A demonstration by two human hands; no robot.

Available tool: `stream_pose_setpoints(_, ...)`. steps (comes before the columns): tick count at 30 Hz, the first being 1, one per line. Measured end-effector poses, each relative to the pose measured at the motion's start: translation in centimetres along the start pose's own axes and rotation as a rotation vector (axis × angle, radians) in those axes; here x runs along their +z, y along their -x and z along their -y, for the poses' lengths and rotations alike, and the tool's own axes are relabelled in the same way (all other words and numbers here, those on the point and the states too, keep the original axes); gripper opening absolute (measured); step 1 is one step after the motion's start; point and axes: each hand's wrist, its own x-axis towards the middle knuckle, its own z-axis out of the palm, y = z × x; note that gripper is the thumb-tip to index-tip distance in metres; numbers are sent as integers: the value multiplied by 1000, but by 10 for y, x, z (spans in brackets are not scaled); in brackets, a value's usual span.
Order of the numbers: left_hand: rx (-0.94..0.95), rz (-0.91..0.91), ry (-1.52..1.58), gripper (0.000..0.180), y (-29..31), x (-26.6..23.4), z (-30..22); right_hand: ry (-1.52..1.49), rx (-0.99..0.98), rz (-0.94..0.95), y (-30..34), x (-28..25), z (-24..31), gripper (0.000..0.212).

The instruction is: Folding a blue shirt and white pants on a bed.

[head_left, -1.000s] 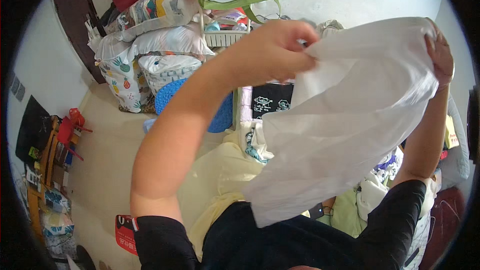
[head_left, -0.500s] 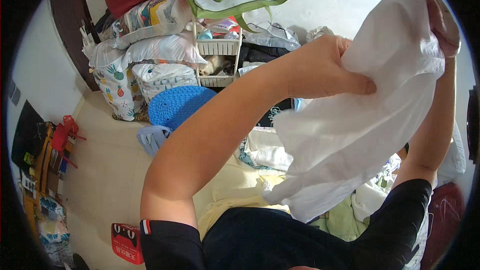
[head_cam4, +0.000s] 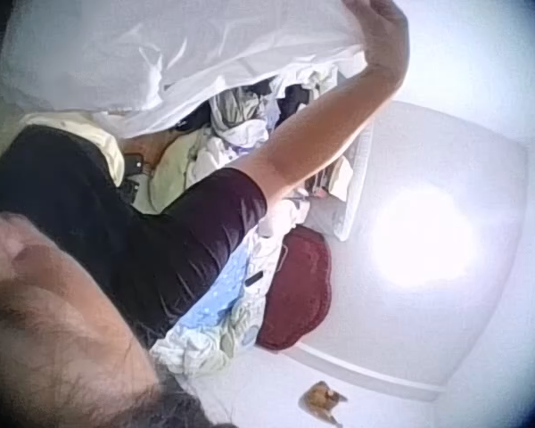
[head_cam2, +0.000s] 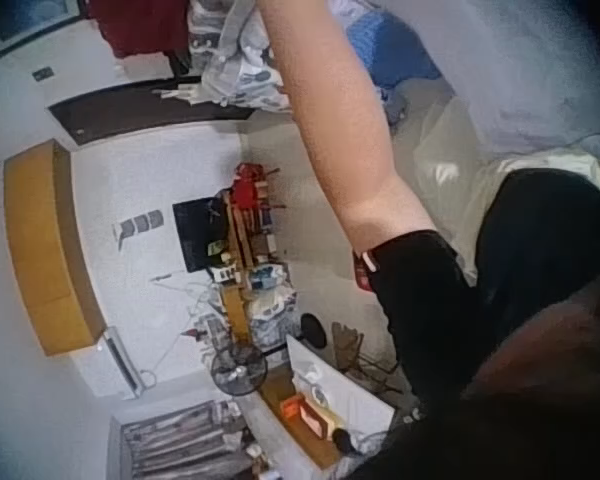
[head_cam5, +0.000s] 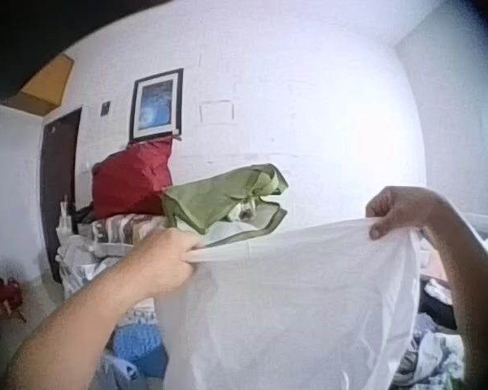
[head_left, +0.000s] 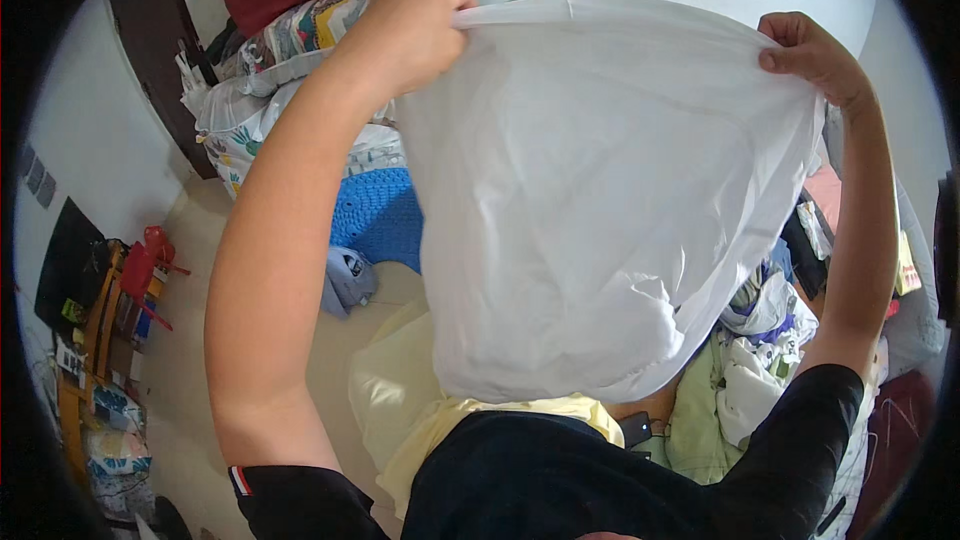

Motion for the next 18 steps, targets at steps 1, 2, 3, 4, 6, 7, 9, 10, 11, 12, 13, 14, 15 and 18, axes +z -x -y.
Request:
stream_pose_setpoints(1, 26, -16, -1, 17, 3, 2, 10, -55, 2, -23, 0, -1, -6, 28)
stream_pose_setpoints(2, -38, -12, 22, 20, 6, 4, 20, -38, 11, -35, 0, -4, -11, 28)
stream_pose_setpoints(3, -119, 4, 44, 23, 9, 5, 31, 3, 16, -98, 1, -7, -17, 29)
stream_pose_setpoints(4, -100, -8, 48, 23, 12, 7, 42, 22, 8, -149, 2, -10, -22, 30)
stream_pose_setpoints(6, -195, -12, 133, 22, 19, 9, 59, 44, 11, -195, 8, -16, -31, 25)
stream_pose_setpoints(7, -195, -9, 135, 22, 21, 10, 67, 37, -3, -208, 10, -19, -34, 22)
stream_pose_setpoints(9, -169, -105, 204, 23, 24, 7, 76, 50, -6, -251, 19, -21, -37, 23)
stream_pose_setpoints(10, -146, -115, 213, 23, 26, 3, 79, 52, -2, -273, 23, -20, -39, 27)
stream_pose_setpoints(11, -118, -130, 351, 25, 28, -2, 81, 55, -5, -279, 31, -14, -41, 27)
stream_pose_setpoints(12, -153, -138, 462, 28, 30, -5, 79, -129, -50, -460, 43, -4, -43, 26)
stream_pose_setpoints(13, -165, 15, 854, 35, 42, -11, 76, -322, -93, -632, 51, 5, -43, 26)
stream_pose_setpoints(14, -156, 126, 861, 42, 59, -3, 66, -417, -59, -647, 52, 22, -46, 30)
stream_pose_setpoints(15, -196, 229, 846, 49, 76, 2, 55, -423, 16, -614, 52, 39, -47, 31)
stream_pose_setpoints(18, -299, 1026, 886, 88, 131, 34, 19, 296, 331, 240, 57, 106, -48, 37)
